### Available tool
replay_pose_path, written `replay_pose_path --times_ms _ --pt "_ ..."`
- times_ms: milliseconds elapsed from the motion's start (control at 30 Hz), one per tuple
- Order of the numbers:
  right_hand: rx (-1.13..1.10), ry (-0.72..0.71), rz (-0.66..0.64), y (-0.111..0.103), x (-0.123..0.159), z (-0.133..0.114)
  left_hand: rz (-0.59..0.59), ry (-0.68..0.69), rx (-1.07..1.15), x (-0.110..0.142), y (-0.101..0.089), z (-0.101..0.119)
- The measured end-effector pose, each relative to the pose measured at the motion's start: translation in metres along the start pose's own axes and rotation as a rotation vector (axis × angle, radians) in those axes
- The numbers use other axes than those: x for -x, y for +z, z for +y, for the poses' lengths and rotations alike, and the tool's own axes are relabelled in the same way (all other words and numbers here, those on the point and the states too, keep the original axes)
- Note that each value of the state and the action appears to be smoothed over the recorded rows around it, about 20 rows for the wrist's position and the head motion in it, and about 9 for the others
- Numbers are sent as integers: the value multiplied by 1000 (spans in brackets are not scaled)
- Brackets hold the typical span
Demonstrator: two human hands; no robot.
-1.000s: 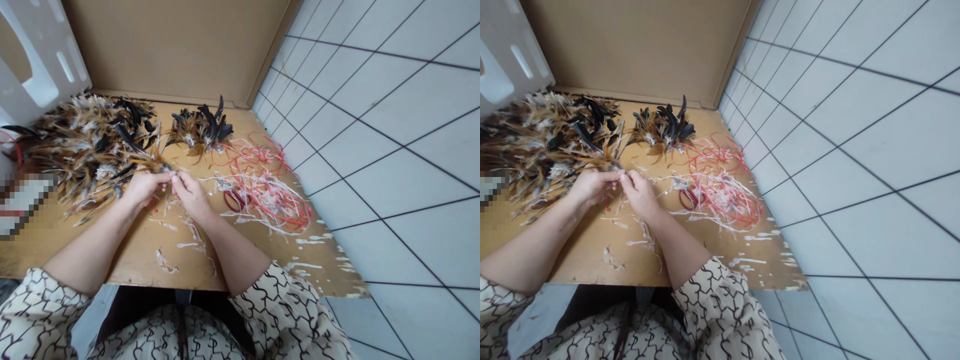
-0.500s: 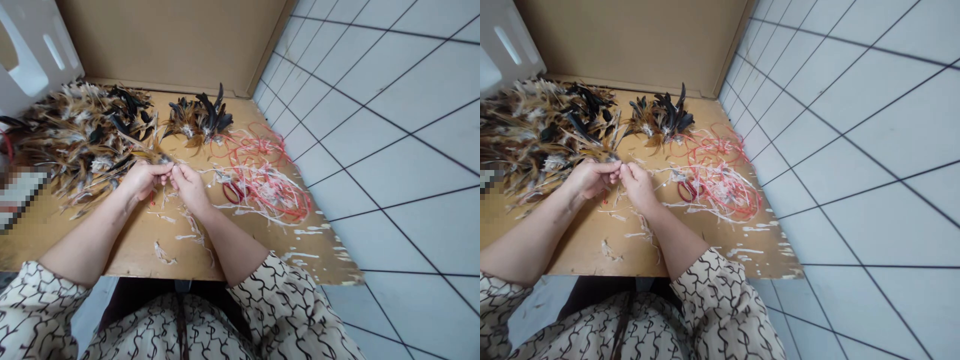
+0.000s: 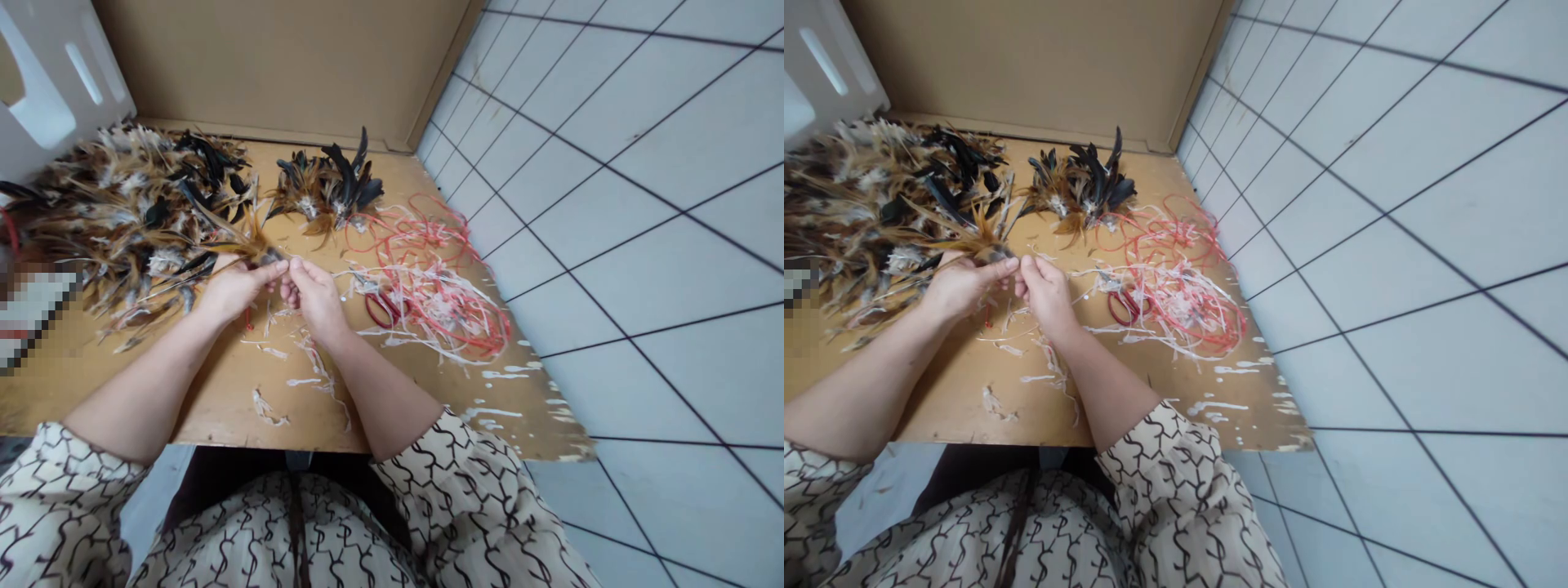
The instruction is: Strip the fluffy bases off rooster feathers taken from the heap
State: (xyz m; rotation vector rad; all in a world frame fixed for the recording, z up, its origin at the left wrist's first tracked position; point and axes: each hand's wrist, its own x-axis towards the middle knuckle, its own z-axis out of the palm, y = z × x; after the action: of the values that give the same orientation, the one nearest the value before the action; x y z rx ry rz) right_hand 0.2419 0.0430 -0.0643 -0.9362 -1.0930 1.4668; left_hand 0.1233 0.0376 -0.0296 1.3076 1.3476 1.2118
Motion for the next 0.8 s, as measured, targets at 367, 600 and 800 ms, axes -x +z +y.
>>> replay_pose_path --times_ms 367,600,800 --pt "-315 149 -6 -3 -5 -4 -11 -6 4 13 22 -11" --pt "-295 142 32 -1 -5 -3 -36 68 -36 16 21 0" --pt "-130 17 -25 -2 -3 -6 31 23 35 5 8 -3"
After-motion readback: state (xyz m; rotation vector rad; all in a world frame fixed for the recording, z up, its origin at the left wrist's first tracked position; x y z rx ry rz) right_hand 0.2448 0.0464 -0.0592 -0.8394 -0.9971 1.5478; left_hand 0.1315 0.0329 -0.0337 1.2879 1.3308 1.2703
